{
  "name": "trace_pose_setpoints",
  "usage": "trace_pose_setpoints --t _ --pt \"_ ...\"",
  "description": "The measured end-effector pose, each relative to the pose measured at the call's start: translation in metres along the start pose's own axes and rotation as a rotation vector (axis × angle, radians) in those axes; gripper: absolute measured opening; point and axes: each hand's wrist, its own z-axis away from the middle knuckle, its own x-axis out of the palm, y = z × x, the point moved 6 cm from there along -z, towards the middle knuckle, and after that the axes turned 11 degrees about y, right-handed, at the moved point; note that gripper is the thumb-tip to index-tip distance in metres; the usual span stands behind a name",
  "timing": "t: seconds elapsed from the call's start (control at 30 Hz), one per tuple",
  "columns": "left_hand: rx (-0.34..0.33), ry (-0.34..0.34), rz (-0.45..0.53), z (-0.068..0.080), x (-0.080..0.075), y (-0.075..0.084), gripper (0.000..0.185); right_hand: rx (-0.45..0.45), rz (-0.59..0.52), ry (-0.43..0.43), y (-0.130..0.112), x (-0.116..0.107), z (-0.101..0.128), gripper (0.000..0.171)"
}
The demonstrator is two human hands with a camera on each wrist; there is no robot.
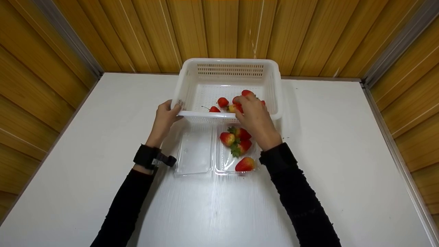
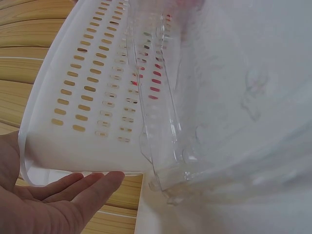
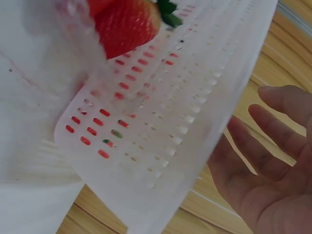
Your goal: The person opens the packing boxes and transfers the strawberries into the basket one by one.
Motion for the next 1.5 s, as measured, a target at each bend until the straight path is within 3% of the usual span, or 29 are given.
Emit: trace_pose_setpoints --t 0.2,0.4,0.5,0.7,0.83,0.97,1.17,1.5 --pt "0.003 -0.009 0.014 -0.001 0.002 0.000 0.029 -0.063 -0.045 0.076 -0.023 -0.010 0.024 0.025" --pt "0.001 -0.004 0.012 0.001 0.003 -0.001 0.029 -0.049 -0.104 0.103 -0.033 -0.011 0.053 0.025" --pt "0.003 0.002 0.013 -0.001 0.003 -0.001 0.029 -0.019 -0.098 0.061 -0.033 -0.002 0.063 0.026" --pt "0.007 0.006 0.027 -0.001 0.001 -0.003 0.030 0.091 -0.049 -0.147 -0.026 0.031 0.074 0.037" --pt "-0.009 -0.009 0.051 0.000 0.001 -0.004 0.032 0.115 -0.015 -0.209 -0.023 0.048 0.076 0.043" --pt "-0.014 -0.016 0.078 -0.001 -0.002 -0.004 0.034 0.105 0.003 -0.222 -0.020 0.060 0.075 0.047" --pt "0.000 -0.013 0.030 0.000 -0.003 -0.002 0.032 0.063 -0.021 -0.183 -0.018 0.072 0.077 0.048" --pt "-0.003 0.001 -0.022 0.000 0.000 -0.001 0.034 0.103 -0.046 -0.156 -0.015 0.075 0.080 0.041"
